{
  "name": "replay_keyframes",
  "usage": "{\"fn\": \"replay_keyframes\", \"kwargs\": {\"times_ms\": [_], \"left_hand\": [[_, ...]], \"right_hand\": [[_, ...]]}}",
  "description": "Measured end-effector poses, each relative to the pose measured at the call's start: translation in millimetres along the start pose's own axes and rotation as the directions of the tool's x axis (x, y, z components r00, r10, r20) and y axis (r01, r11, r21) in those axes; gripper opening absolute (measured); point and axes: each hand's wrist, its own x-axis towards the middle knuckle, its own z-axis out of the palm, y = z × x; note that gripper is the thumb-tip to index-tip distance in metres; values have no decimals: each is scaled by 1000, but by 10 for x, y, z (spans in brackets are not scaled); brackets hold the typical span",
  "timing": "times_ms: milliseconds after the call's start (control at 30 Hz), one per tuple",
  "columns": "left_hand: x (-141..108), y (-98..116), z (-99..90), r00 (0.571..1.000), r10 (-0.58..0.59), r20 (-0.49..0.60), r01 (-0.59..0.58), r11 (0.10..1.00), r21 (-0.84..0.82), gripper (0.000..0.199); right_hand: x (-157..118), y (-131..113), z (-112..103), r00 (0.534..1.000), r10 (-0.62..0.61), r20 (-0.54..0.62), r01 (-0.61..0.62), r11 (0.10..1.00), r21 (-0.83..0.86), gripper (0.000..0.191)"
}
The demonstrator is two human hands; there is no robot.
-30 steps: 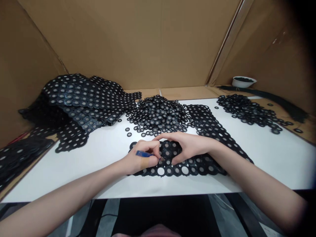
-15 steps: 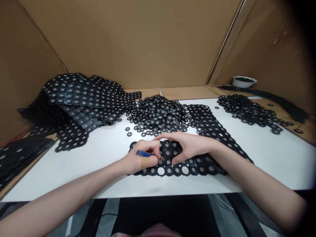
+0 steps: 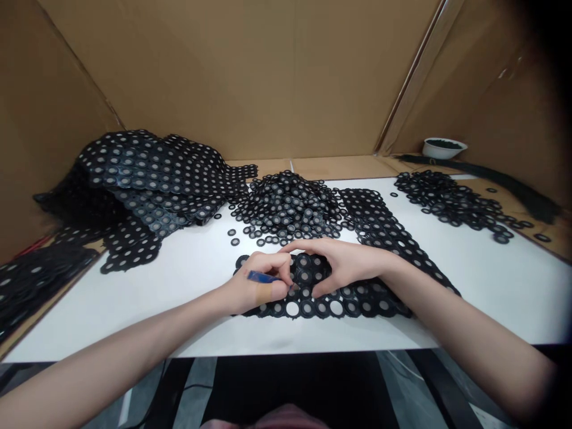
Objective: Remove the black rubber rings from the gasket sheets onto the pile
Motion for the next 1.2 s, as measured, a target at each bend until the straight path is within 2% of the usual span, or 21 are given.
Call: {"fn": "replay_keyframes", "kwargs": {"times_ms": [233,467,600,767,1200], "left_hand": [[-11,-18,2,1000,12,-9,-13,996,-85,14],[-1,-74,-92,978,137,-157,-171,957,-236,12],[-7,-96,-144,966,164,-202,-211,948,-238,11],[-9,-76,-123,974,126,-187,-171,953,-248,17],[-4,-25,-74,989,43,-145,-74,974,-215,14]], "right_hand": [[15,8,8,999,-30,-14,30,999,-11,84],[-22,-43,-26,998,-59,2,59,998,-9,85],[-44,-63,-55,998,-65,-9,65,998,1,83],[-41,-51,-63,1000,-22,-15,22,999,-25,82],[-32,-33,-43,1000,-23,-20,22,999,-36,79]]}}
